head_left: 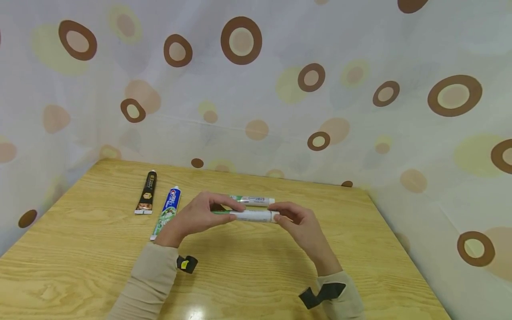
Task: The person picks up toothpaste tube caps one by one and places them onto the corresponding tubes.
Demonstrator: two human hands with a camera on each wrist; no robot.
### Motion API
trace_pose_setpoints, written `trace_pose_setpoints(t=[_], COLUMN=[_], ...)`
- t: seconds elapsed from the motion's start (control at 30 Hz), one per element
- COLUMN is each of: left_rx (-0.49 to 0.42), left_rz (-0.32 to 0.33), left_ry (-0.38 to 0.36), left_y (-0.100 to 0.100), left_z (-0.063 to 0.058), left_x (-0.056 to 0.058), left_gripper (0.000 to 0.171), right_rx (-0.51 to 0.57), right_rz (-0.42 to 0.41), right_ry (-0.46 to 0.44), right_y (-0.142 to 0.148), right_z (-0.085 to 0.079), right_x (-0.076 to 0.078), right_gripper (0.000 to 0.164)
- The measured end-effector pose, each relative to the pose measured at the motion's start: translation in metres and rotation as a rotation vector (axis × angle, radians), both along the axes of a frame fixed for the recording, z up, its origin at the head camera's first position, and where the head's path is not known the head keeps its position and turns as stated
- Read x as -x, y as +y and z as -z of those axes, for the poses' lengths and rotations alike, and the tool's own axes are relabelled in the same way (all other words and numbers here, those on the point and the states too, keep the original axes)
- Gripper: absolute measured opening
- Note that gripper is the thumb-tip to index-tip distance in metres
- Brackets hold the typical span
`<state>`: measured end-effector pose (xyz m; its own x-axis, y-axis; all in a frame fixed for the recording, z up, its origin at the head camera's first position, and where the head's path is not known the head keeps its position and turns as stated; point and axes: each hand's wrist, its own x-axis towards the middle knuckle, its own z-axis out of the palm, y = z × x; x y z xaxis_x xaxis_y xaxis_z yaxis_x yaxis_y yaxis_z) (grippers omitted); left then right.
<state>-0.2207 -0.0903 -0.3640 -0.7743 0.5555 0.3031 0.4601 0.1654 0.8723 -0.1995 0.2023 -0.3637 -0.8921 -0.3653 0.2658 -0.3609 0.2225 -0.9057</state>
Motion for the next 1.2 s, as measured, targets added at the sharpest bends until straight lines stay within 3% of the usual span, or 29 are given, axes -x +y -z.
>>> trace_pose_setpoints(t=[0.23,1.2], left_rx=[0.004,-0.006], left_rz=[-0.002,0.002], left_ry=[0.0,-0.001], left_y=[0.0004,-0.0004], left_z=[0.0012,-0.0017], left_x=[-0.0001,-0.0017], left_gripper=[0.022,0.023], right_rx=[0.032,0.04], right_rz=[-0.011,-0.01], right_ry=[0.028,-0.003], right_y=[0.0001,-0.0001], right_z=[0.002,0.002], right_x=[0.0008,0.001], right_gripper=[0.027,0.028])
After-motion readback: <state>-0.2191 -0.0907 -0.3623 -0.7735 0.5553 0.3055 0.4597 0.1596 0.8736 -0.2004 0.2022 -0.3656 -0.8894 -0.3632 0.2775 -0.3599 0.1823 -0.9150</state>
